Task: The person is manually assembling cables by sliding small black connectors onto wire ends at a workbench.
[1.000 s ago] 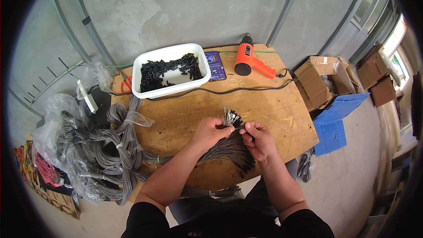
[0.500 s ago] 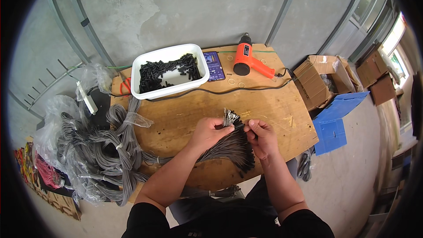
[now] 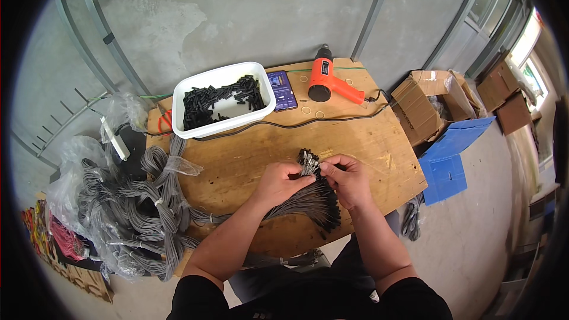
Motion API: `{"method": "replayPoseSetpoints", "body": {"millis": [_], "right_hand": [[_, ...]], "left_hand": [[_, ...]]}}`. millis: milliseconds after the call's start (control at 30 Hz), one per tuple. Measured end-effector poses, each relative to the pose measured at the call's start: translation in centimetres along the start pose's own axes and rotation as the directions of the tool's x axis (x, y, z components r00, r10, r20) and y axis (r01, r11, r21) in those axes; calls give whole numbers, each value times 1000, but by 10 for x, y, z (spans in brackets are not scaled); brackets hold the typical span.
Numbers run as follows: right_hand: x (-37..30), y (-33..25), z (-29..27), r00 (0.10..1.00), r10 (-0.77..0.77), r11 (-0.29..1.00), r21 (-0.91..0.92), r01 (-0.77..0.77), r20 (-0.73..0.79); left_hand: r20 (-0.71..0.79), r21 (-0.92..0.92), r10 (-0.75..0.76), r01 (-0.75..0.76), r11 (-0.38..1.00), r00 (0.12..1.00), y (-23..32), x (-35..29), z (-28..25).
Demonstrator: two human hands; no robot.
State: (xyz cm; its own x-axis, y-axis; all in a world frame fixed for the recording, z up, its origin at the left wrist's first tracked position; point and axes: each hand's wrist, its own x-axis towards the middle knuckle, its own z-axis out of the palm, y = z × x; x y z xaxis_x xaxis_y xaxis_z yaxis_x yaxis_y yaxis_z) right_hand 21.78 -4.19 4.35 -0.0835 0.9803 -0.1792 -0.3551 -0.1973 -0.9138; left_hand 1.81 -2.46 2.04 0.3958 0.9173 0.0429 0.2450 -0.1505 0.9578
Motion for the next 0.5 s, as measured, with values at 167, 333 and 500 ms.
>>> {"method": "replayPoseSetpoints", "body": {"millis": [167, 333, 500], "right_hand": [[-5, 4, 2, 995, -102, 993, -61, 102, -5], [-8, 13, 5, 993, -119, 992, -50, 118, -13], [-7, 16, 1, 999, -23, 1000, 7, 23, -36]], "left_hand": [[-34, -267, -30, 20, 963, 999, -2, -1, 3], [-35, -396, -83, 62, 916, 996, -7, -1, 6], [-60, -339, -75, 51, 940, 995, -8, 0, 6]]}}
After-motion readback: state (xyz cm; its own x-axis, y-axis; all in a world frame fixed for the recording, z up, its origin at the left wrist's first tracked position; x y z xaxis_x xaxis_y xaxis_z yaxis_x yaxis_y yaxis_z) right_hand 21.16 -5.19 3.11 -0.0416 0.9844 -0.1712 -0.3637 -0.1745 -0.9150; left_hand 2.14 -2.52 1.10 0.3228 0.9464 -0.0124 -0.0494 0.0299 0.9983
